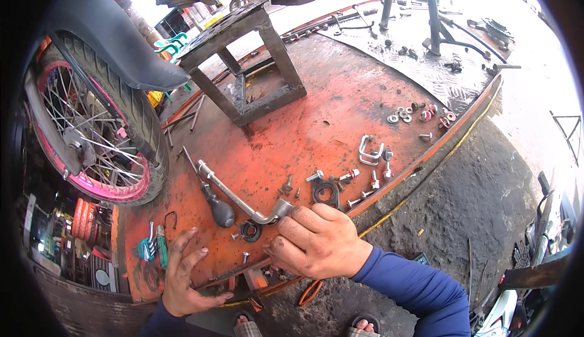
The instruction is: The recorder is working on the front fork and disk brake system of a motorcycle, removing and re-attaching components.
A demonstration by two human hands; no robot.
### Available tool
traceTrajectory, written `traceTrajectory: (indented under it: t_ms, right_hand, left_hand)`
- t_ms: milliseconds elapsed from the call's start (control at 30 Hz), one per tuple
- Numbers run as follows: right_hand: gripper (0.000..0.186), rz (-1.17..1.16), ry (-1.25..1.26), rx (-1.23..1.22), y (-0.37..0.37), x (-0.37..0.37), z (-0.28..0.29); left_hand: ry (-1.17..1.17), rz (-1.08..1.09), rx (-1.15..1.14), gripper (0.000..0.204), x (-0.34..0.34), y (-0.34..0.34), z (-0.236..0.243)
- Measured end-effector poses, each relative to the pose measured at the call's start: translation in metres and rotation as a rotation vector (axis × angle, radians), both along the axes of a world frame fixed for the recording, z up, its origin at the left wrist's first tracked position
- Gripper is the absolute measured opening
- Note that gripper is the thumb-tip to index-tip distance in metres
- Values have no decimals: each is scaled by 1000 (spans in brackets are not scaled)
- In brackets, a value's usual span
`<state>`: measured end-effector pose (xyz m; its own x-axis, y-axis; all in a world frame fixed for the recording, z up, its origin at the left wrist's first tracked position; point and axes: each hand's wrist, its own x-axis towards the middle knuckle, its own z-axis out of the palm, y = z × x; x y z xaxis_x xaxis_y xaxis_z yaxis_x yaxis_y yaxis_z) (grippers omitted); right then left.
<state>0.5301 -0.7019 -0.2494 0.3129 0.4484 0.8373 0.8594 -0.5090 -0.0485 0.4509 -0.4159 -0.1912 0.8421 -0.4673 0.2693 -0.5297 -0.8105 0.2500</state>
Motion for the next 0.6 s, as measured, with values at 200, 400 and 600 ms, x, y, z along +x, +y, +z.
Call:
traceTrajectory:
  t_ms: [200,400,600]
  right_hand:
    - [27,-7,6,10,1,0,2]
    - [26,-2,14,13,0,-1,2]
    - [25,5,23,8,1,0,2]
  left_hand:
    - [2,-6,22,83,0,0,1]
    - [0,-14,27,84,0,0,1]
    - [-1,-13,28,85,1,1,0]
